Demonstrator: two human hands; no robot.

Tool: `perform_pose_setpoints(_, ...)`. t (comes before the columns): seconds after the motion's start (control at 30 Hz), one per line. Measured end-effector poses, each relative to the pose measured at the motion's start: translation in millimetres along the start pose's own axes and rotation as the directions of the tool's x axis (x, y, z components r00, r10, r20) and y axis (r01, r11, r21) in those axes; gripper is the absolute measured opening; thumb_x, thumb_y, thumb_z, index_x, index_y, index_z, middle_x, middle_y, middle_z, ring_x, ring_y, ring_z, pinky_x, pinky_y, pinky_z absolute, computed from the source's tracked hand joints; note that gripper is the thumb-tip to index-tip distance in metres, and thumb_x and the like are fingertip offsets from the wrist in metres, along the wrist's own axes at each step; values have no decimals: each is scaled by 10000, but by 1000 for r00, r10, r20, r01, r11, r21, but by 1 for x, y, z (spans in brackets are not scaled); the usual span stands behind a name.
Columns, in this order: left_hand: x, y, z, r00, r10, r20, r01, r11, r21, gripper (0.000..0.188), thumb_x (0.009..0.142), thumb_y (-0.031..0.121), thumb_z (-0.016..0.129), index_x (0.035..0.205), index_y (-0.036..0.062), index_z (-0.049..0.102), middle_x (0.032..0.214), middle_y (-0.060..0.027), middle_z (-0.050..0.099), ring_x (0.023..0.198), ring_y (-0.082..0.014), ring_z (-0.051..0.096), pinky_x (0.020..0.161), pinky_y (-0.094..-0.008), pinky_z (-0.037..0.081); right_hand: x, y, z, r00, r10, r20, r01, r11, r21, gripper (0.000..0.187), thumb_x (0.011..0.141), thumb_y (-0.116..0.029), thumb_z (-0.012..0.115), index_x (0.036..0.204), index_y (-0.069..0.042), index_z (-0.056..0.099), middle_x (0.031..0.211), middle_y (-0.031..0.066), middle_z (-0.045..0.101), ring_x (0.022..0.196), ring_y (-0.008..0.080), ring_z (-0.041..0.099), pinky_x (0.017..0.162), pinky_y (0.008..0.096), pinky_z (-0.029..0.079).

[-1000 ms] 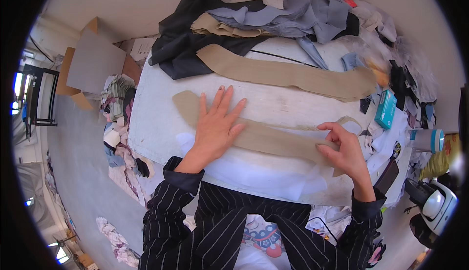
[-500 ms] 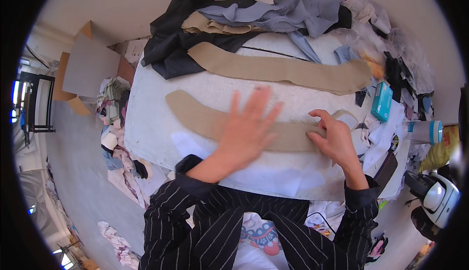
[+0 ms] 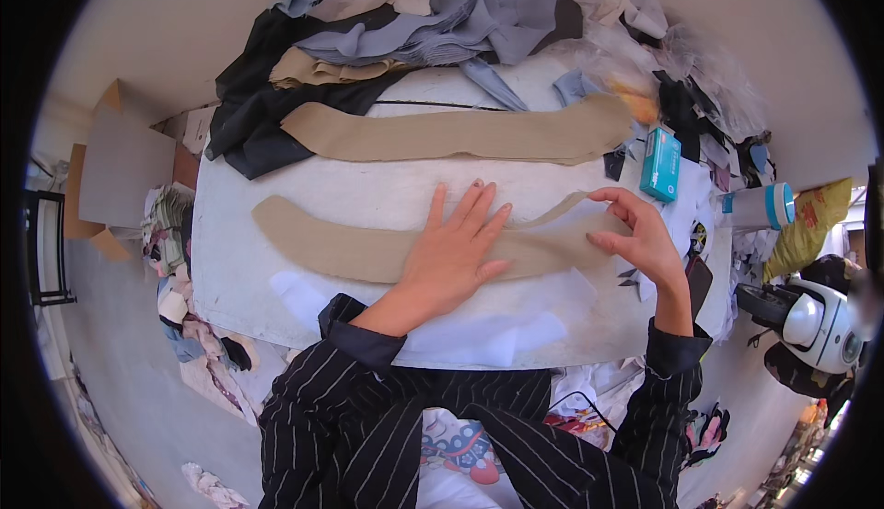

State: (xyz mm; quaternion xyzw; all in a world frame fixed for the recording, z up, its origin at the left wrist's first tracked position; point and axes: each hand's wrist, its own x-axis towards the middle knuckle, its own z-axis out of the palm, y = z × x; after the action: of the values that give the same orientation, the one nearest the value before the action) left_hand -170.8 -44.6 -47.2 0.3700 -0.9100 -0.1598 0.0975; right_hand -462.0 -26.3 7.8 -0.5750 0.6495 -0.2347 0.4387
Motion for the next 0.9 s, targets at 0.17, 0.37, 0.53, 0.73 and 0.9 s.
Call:
perform_pose_setpoints(0.17,3,2,-3,1000,-2,24,2,1000,7,632,948,446,529,1481,128,411,1579,-171,266,1481,-325,207,1191,-567,76,14,19,11,979,-113,-168,85,983,-164,513,714,-106,792,1191,-74,604,797,95,616,734,213,607,693,327,485)
perform_pose_setpoints(0.37,1,2,-4,1000,-4,18,4,1000,6,627,931,422,567,1471,136,429,1575,-175,275,1475,-329,218,1185,-576,101,18,22,16,960,-131,-247,65,964,-256,537,708,-123,815,1200,-94,601,792,104,612,719,258,604,684,333,489)
perform_pose_setpoints(0.53,2,2,-4,1000,-1,13,0,1000,5,636,921,421,582,1469,133,433,1576,-174,274,1477,-326,218,1184,-576,106,22,37,17,945,-160,-284,122,982,-147,525,721,-94,808,1203,-88,602,782,68,602,686,211,582,662,311,477)
perform_pose_setpoints(0.73,-3,1,-3,999,9,-37,-9,1000,15,645,904,436,598,1448,117,458,1545,-190,328,1465,-323,246,1174,-584,127,12,19,21,848,-198,-491,100,970,-220,377,772,-86,784,1110,-40,623,787,-5,581,627,94,516,591,239,428)
perform_pose_setpoints(0.9,2,3,3,999,25,-21,-24,1000,20,652,914,430,583,1474,137,423,1574,-166,281,1472,-328,221,1177,-584,124,30,50,30,955,-54,-290,90,990,109,206,945,-212,642,1002,-14,636,813,-12,626,629,29,485,574,180,398)
